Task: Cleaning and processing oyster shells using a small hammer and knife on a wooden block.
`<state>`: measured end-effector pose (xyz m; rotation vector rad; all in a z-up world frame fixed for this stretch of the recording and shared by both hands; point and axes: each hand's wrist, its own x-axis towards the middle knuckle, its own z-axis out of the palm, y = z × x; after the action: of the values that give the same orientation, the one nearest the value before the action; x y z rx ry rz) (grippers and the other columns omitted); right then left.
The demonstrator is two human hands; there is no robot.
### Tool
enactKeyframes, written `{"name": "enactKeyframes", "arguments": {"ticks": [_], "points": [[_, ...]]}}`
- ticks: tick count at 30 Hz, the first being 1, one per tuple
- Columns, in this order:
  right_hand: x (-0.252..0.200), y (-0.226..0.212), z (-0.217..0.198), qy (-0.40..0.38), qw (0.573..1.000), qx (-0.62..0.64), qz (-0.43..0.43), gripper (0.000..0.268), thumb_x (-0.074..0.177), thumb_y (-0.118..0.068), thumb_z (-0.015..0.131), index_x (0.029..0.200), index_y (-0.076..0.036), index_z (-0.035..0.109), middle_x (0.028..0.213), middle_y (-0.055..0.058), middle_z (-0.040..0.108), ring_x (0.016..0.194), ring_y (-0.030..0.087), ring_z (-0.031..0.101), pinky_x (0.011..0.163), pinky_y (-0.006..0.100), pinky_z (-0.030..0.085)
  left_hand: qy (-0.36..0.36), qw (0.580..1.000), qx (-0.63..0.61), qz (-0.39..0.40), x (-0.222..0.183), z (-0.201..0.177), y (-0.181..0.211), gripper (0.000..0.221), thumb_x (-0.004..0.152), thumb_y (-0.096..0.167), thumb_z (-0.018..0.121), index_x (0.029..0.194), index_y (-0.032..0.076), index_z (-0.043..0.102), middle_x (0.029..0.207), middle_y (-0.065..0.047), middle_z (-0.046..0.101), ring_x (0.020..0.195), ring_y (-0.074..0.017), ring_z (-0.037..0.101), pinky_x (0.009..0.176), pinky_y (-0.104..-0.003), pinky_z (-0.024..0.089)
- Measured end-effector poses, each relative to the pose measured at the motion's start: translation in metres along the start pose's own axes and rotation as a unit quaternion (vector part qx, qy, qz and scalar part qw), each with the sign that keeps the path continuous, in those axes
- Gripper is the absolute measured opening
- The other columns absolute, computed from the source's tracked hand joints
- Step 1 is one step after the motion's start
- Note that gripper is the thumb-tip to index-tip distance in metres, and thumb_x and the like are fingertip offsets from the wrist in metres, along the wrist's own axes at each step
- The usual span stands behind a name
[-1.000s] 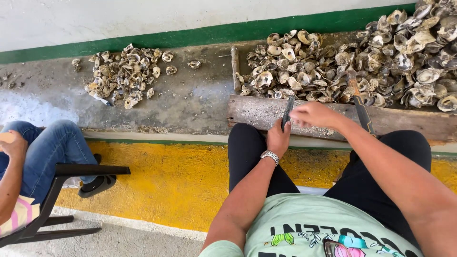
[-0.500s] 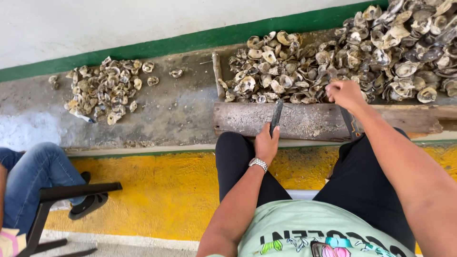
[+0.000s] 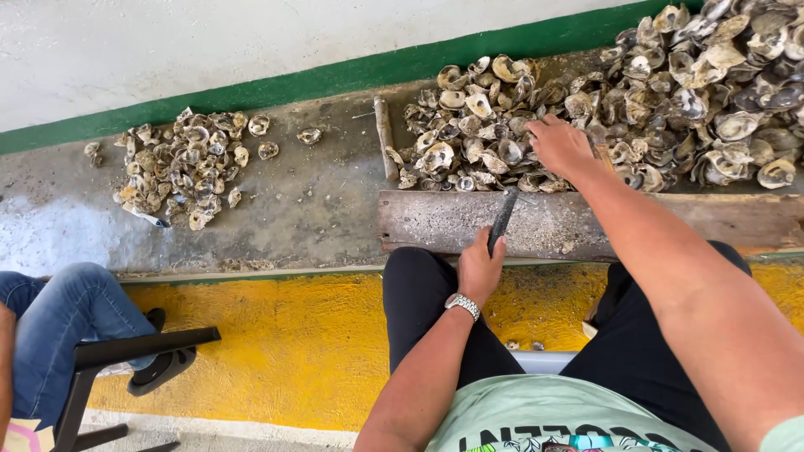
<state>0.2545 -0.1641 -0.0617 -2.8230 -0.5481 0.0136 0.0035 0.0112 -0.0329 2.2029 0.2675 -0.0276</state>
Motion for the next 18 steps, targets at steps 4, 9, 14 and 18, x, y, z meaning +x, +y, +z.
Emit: {"name": "enactKeyframes", "arguments": {"ticks": [4, 9, 14, 18], "points": [[0.012, -0.004, 0.01, 0.0, 0.999, -0.045, -0.004, 0.039, 0.094, -0.025, 0.065, 0.131, -0.014, 0.065, 0.143, 0.017, 0.055, 0.113, 0.037, 0.063, 0.082, 0.052, 0.057, -0.014, 1.0, 0.002, -0.015, -0.002, -0.004, 0.003, 0.045, 0.1, 0.036, 0.058, 0.132, 0.005, 0.06, 0.079, -0.021, 0.073, 0.068, -0.0372, 0.072, 0.061, -0.048, 0.056], [0.0, -0.01, -0.02, -0.033, 0.978, 0.093, 0.182, 0.018, 0.111, -0.018, 0.061, 0.112, -0.007, 0.075, 0.111, 0.013, 0.074, 0.087, 0.023, 0.071, 0.074, 0.041, 0.061, 0.024, 0.999, -0.01, 0.031, -0.003, 0.003, -0.008, 0.043, 0.101, 0.036, 0.061, 0.129, 0.002, 0.064, 0.079, -0.022, 0.072, 0.068, -0.0377, 0.07, 0.061, -0.047, 0.055], [-0.007, 0.031, -0.029, 0.088, 0.883, 0.385, 0.253, 0.013, 0.099, -0.009, 0.068, 0.11, -0.001, 0.069, 0.095, 0.011, 0.07, 0.07, 0.014, 0.067, 0.059, 0.032, 0.058, -0.006, 1.0, -0.016, -0.004, -0.003, -0.009, 0.009, 0.042, 0.101, 0.036, 0.058, 0.129, 0.005, 0.063, 0.074, -0.021, 0.071, 0.063, -0.0357, 0.071, 0.058, -0.047, 0.055], [-0.035, 0.026, -0.05, 0.06, 0.764, 0.559, 0.317, 0.014, 0.097, -0.009, 0.07, 0.107, 0.0, 0.066, 0.087, 0.01, 0.068, 0.061, 0.011, 0.065, 0.051, 0.025, 0.057, 0.026, 0.999, -0.034, 0.003, -0.004, -0.007, 0.004, 0.041, 0.1, 0.037, 0.059, 0.127, 0.006, 0.063, 0.072, -0.02, 0.069, 0.064, -0.037, 0.071, 0.06, -0.048, 0.054]]}}
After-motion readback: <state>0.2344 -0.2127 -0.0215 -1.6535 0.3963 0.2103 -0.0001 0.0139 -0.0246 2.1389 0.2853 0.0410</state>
